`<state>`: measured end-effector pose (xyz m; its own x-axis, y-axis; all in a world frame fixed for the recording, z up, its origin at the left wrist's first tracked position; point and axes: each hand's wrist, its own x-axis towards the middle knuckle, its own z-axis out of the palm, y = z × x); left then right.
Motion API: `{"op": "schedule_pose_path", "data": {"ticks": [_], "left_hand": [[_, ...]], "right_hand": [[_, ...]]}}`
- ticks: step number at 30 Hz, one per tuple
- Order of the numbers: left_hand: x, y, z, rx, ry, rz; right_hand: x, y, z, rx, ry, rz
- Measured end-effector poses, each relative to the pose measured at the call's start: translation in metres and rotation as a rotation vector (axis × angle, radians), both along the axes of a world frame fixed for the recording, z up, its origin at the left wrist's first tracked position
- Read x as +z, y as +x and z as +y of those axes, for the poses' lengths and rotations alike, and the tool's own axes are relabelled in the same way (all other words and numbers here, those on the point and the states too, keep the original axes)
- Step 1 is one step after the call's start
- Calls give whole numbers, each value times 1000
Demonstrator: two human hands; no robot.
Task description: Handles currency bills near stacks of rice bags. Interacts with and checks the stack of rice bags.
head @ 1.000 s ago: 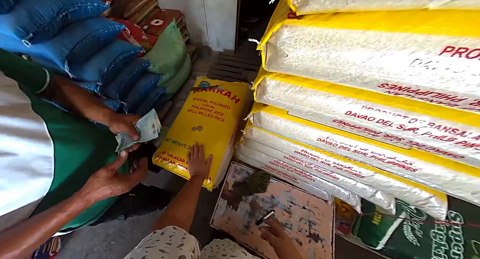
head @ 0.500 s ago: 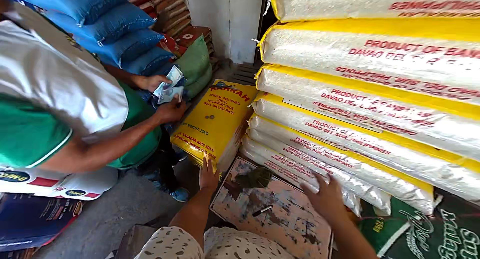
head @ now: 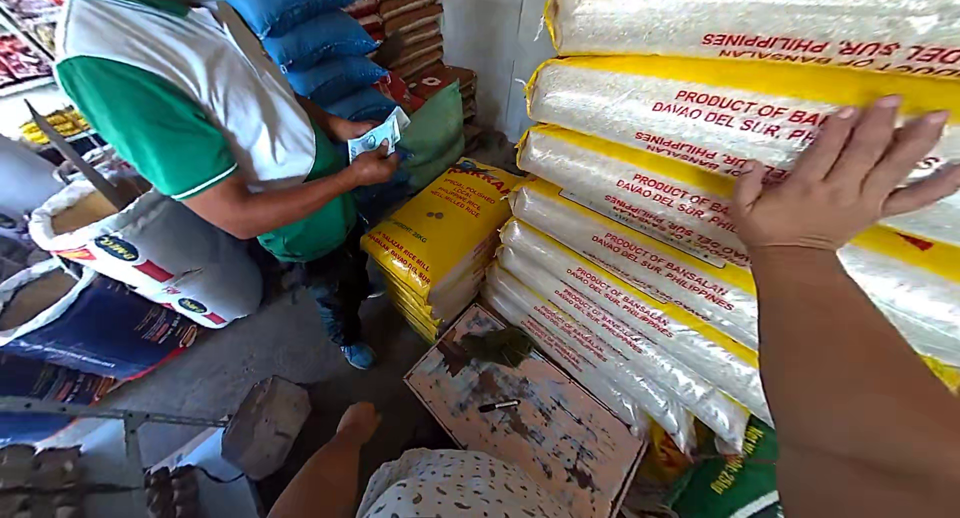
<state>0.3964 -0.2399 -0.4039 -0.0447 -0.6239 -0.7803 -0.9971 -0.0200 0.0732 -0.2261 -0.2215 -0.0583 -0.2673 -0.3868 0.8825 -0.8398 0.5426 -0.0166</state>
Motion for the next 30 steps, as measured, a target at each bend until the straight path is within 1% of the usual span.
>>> {"op": "schedule_pose_path", "data": {"ticks": [2,4,6,8,9,10,13,15,20,24,27,30], "left_hand": [[1,7,13,-18,44,-14],[5,10,22,6,69,-33],[5,10,23,87,78,-14],[1,8,19,181,76,49],[0,5,16,193,79,77],[0,1,12,159,91,98],[11,-20,-3,-129,154,68],[16,-35,-17,-248,158,44],[21,-76,-44,-322,121,152],[8,-102,-55,-428,121,237],[1,-111,-67,-512,165,243],[-2,-112,-86,-635,181,184]], "right_hand": [[-8,-2,-4,2,-32,-16],[-19,-4,-5,16,-49,-14],[-25,-8,-8,26,-55,-13],[-28,-13,-11,25,-66,-14],[-28,-14,-12,25,-70,-9],[-29,-15,-12,28,-72,-11],[-31,-15,-11,24,-84,-3],[-30,-14,-9,34,-89,6],[-33,-16,-11,42,-125,49],[-32,-13,-12,34,-132,54],[-31,-11,-13,19,-134,62],[-32,-14,-12,12,-137,71]]}}
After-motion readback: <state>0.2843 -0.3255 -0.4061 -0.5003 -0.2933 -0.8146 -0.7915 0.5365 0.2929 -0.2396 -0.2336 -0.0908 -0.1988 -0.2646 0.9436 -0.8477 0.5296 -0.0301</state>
